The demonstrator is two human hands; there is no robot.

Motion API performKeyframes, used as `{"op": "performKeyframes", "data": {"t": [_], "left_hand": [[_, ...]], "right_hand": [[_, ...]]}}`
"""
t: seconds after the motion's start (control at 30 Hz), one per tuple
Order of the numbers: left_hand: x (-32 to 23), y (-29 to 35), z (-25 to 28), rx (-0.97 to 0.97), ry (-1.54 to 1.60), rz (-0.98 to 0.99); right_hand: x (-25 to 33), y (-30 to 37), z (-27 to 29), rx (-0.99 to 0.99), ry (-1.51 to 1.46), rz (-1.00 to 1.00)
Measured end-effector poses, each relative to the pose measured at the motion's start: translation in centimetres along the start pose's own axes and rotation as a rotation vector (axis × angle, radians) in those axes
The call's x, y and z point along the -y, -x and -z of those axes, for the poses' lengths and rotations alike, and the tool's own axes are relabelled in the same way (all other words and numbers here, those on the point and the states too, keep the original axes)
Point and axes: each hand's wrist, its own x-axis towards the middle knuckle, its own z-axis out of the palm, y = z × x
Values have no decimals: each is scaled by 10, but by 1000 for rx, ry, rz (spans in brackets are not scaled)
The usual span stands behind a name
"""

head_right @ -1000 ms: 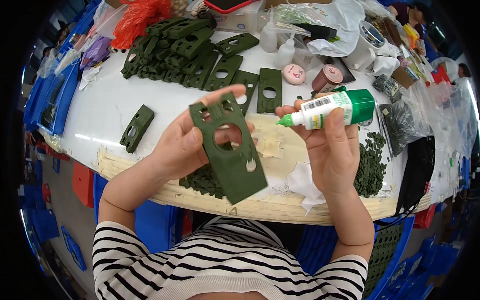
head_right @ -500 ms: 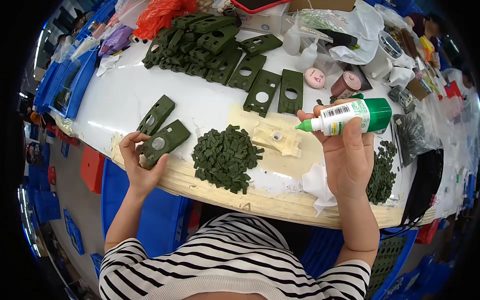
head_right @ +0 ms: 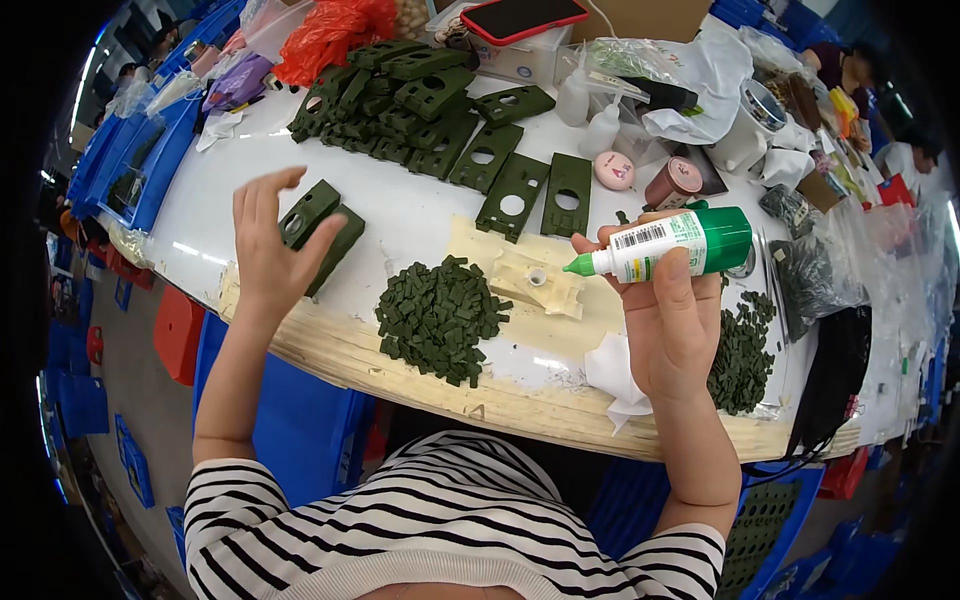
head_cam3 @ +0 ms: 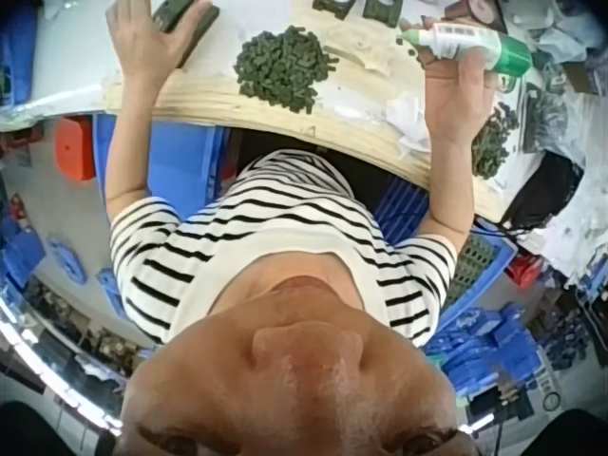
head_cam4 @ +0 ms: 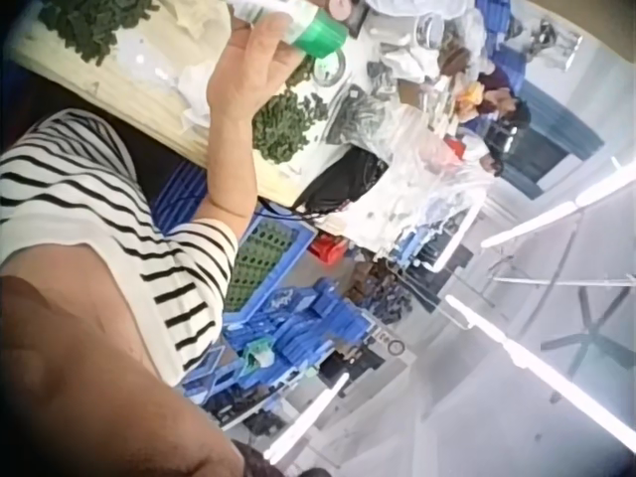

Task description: Applying glue to toy tank chassis components for assembly.

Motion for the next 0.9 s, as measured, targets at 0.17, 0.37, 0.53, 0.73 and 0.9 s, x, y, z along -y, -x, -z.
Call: {"op": "performKeyframes", "data": {"t": [0.17,0.37,0.53,0.73,0.9], "left_hand": [[9,-102,-57,-95,-59,-140],[8,-143,-102,333,-273,7],[9,-138,-94,107,-114,-98],[-73,-94,-43,104,772,-95],[-102,-50,-35,189,1019,-115]], "right_hand": [[-2,-1,0,-7,19,18],[0,-3,1,-27,16,24],[5,-3,0,-6,22,38],[19,-9,10,-11,92,169],[15,-12,8,-83,171,153]]}}
